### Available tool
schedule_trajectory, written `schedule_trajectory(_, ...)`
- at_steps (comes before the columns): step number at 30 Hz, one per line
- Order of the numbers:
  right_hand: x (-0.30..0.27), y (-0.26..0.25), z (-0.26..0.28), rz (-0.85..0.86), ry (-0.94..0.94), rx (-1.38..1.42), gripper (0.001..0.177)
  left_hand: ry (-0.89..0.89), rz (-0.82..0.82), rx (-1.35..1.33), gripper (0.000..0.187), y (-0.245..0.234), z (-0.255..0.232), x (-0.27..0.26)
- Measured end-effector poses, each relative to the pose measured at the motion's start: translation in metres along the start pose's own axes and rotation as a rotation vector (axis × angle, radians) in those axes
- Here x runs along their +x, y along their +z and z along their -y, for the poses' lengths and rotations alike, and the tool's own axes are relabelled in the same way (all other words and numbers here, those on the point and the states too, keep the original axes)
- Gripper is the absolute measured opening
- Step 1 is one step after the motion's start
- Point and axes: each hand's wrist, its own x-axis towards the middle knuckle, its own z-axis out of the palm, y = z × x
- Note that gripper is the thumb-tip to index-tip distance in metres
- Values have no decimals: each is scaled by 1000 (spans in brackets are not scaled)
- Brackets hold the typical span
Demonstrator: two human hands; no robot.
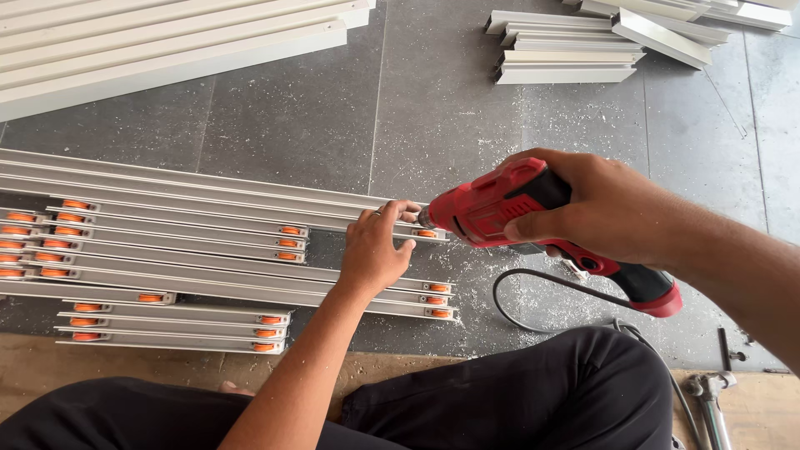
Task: The person sits on the floor and uses a red power drill to fasten screws into long, silver metal profiles. They repeatedly pick up profiles, align them, and drive screws into pre-drilled holes. After assembling several units, the person stacks the finished frames and begins handling white rectangular panels.
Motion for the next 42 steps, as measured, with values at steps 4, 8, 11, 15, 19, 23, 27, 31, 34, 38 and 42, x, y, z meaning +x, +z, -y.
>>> schedule_trajectory(4, -4, -2, -4, -6, -33, 4, 67, -33, 22, -42, 57, 1, -3, 2)
schedule_trajectory(8, -3, -1, 0, 2, -60, -33, 66, 104, -93, 197, 59, 2, 7, -2)
schedule_trajectory(11, -4, 0, 5, 33, -32, -93, 63, 163, -103, 294, 56, 4, 14, -4)
schedule_trajectory(15, -2, 4, 10, 34, -70, -128, 64, 154, -79, 329, 51, 9, 15, -5)
schedule_trajectory(19, 6, 8, 11, 38, -88, -122, 65, 146, -61, 339, 48, 13, 16, -4)
schedule_trajectory(23, 10, 12, 12, 35, -120, -108, 64, 147, -48, 362, 47, 14, 17, -3)
schedule_trajectory(27, 11, 11, 15, 48, -110, -106, 65, 134, -44, 359, 47, 14, 15, -3)
schedule_trajectory(31, 11, 9, 16, 64, -80, -160, 66, 119, -6, 370, 46, 15, 12, -3)
schedule_trajectory(34, 11, 7, 14, 75, -69, -164, 65, 112, 7, 374, 45, 18, 9, -2)
schedule_trajectory(38, 11, 7, 11, 79, -79, -167, 66, 98, 23, 373, 45, 18, 5, -2)
schedule_trajectory(42, 11, 8, 12, 47, -121, -210, 66, 101, 11, 357, 44, 18, 5, -2)
